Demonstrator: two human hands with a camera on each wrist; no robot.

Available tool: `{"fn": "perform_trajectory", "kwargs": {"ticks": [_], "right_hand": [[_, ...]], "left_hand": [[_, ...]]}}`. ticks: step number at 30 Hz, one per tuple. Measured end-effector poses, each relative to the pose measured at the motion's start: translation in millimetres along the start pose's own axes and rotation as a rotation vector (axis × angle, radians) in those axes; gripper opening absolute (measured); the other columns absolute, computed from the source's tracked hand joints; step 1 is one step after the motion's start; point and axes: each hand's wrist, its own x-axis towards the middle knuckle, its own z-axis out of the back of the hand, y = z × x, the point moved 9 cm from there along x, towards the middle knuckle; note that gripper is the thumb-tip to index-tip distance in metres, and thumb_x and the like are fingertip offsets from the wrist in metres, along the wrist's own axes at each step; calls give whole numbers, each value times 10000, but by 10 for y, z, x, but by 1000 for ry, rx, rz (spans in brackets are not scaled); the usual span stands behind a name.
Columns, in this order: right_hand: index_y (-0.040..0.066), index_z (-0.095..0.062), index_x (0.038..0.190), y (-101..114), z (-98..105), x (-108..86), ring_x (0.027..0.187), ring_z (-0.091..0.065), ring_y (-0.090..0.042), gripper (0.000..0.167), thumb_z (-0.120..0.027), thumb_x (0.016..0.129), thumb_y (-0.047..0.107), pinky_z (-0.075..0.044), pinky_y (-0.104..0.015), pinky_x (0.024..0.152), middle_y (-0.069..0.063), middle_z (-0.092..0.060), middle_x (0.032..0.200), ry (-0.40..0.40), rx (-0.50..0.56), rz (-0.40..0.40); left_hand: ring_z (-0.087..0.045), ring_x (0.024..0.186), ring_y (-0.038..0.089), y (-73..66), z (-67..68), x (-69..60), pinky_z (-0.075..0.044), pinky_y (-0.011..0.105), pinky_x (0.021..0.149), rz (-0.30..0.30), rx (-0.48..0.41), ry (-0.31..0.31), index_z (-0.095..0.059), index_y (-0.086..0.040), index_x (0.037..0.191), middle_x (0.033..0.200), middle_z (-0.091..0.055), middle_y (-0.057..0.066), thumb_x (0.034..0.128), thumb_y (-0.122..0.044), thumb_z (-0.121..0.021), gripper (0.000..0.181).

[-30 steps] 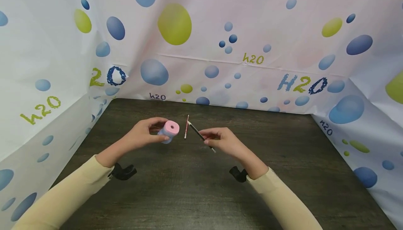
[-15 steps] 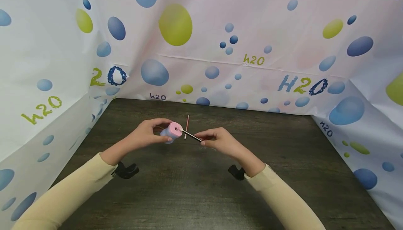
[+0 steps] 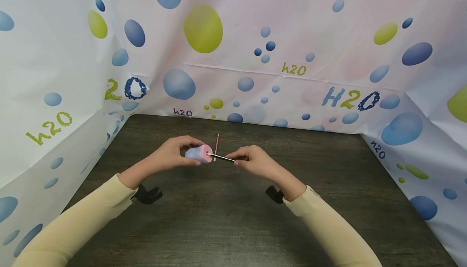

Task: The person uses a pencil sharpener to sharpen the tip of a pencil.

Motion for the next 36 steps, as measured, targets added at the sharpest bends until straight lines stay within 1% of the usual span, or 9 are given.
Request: {"fn": "perform_trajectory", "kwargs": {"ticks": [3,6,11,15,19,25,28,32,36], "right_hand": [[14,-733,1235,26,11,12,698,-522,-98,274,-601,996,30,-417,-248,579,-169,-750,1106,-18,-47,26],[14,-743,1213,52,11,23,669,-492,-102,262,-603,992,14,-415,-235,578,-165,-752,1085,-47,-84,57],[24,-752,1194,84,5,27,647,-454,-89,247,-615,989,9,-383,-221,576,-147,-754,1061,-97,-136,91],[24,-763,1167,167,3,27,704,-538,-97,231,-644,971,-3,-423,-226,606,-120,-755,1023,-138,-219,157],[10,-771,1133,260,4,23,826,-670,-194,216,-672,944,-24,-519,-269,660,-122,-760,1013,-198,-302,226],[-6,-781,1076,303,15,10,902,-713,-282,198,-696,906,-62,-601,-387,746,-135,-771,976,-323,-377,235],[-4,-784,1068,327,-11,29,917,-712,-292,196,-699,902,-63,-613,-408,783,-140,-773,980,-355,-398,229],[0,-790,1037,357,-24,55,898,-704,-293,179,-709,892,-66,-614,-409,792,-133,-774,958,-405,-420,220],[6,-795,1008,354,-25,84,872,-706,-288,162,-721,882,-63,-612,-408,785,-123,-782,924,-445,-428,207]], "left_hand": [[-672,1083,263,16,-25,9,-585,402,875,9,1,9,-663,-65,1345,1310,-700,144,884,-229,-807,510],[-678,1075,263,30,-40,11,-582,378,844,27,-14,10,-668,-69,1342,1309,-705,143,891,-237,-798,499],[-683,1096,273,34,-37,4,-588,391,859,37,-19,-4,-671,-61,1334,1310,-705,147,894,-249,-798,496],[-680,1047,257,28,-44,3,-579,363,825,18,-22,-12,-678,-65,1325,1300,-706,149,889,-244,-800,487],[-673,1022,249,-4,-61,18,-579,353,809,-6,-27,-24,-674,-56,1324,1301,-697,162,891,-234,-795,484],[-680,1044,274,-30,-78,54,-597,397,840,-15,-59,-67,-682,-53,1313,1309,-696,167,879,-203,-815,478],[-692,1063,289,-70,-75,60,-605,406,843,-51,-30,-102,-691,-41,1295,1309,-700,170,863,-176,-831,474],[-700,1086,316,-160,-39,55,-614,432,846,-130,32,-166,-708,-21,1253,1278,-714,171,832,-140,-855,461],[-705,1074,322,-216,-7,52,-620,447,831,-186,50,-211,-723,-11,1220,1236,-725,168,813,-119,-867,445]]}}
